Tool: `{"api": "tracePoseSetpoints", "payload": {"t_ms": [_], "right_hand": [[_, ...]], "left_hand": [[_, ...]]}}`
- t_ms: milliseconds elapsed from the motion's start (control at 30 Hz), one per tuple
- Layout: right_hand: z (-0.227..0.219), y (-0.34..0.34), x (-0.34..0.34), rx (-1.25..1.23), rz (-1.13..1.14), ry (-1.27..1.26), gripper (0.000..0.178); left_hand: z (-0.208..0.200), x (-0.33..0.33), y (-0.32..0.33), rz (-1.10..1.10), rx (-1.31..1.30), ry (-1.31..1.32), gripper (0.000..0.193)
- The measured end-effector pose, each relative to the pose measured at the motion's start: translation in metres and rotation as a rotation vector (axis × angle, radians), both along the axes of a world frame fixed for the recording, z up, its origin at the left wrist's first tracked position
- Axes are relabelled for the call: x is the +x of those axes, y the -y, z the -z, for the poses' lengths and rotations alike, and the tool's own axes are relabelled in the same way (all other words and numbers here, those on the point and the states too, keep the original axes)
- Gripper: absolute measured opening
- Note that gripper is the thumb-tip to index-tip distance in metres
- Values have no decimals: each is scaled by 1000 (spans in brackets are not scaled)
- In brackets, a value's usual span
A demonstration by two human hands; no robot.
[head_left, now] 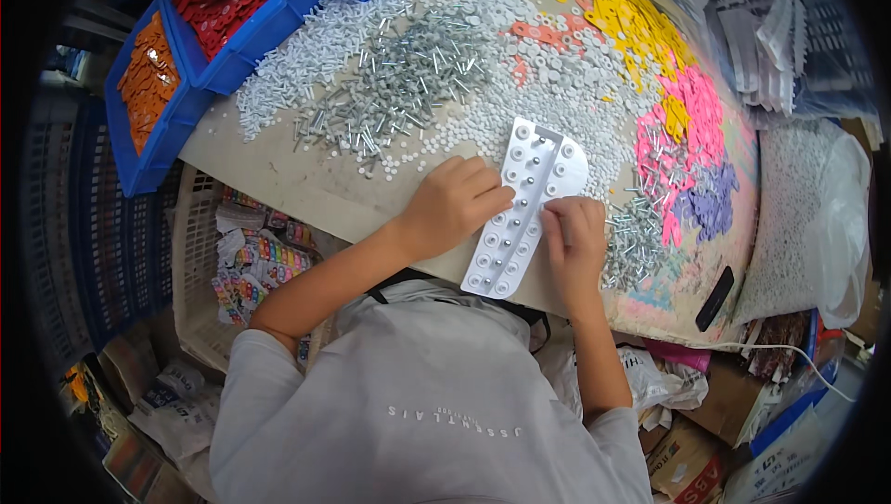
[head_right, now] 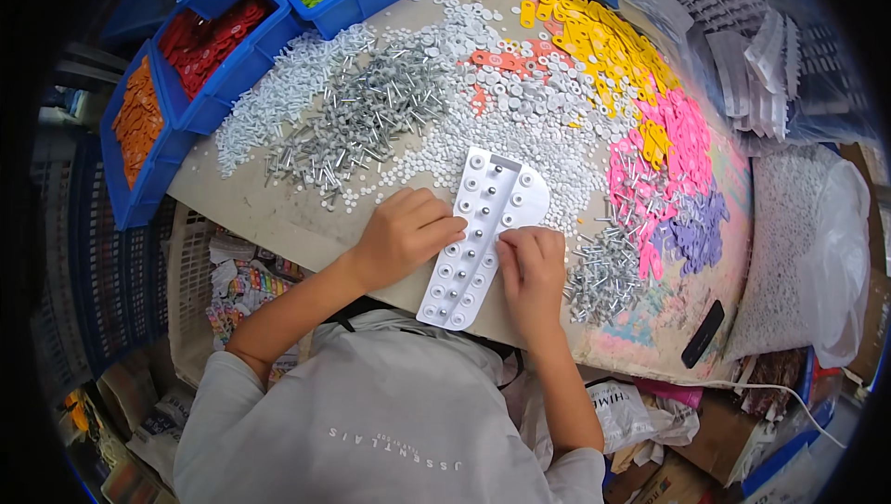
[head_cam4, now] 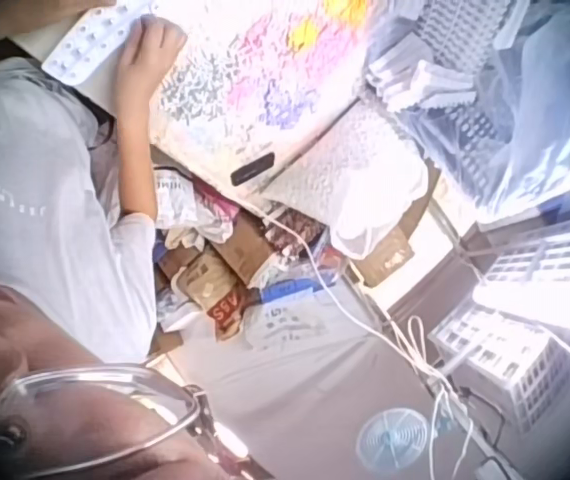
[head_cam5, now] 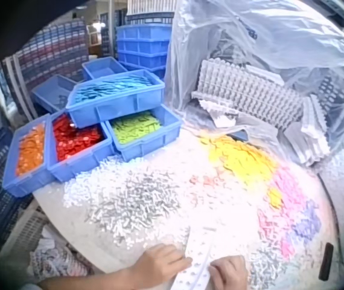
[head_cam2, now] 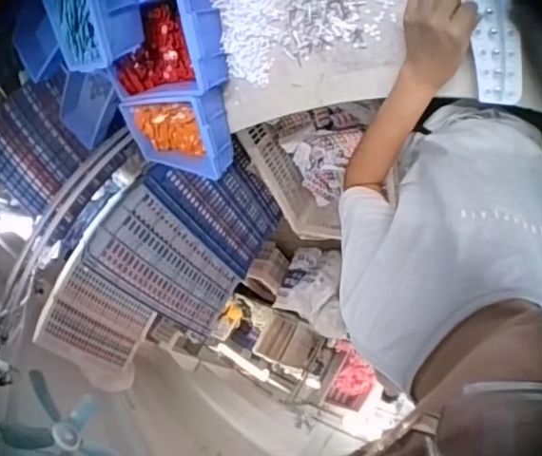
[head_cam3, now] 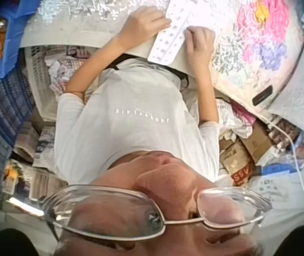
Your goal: Assembling a colorful plastic toy by inserting small metal pins and snapping plastic color keys into a white base frame.
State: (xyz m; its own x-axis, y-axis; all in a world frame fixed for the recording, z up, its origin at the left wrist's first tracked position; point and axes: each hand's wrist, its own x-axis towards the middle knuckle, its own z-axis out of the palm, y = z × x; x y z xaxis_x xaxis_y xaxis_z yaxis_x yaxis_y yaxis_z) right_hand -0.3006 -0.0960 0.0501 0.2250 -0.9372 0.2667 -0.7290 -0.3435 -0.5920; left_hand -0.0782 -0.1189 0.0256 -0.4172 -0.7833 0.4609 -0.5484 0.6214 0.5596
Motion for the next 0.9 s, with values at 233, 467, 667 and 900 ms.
{"api": "tracePoseSetpoints", "payload": {"t_ms": [233,467,667,900], "right_hand": [[2,-2,5,-88,-10,-19,15],[1,0,3,26,-2,55,14],[4,-3,-1,16,12,93,13],[-3,6,-23,40,219,101,9]], "left_hand": [[7,0,1,-11,248,-261,11],[-3,-4,5,-23,294,-262,8],[-36,-1,56,0,328,-77,11],[-10,24,162,-296,-19,123,13]]}}
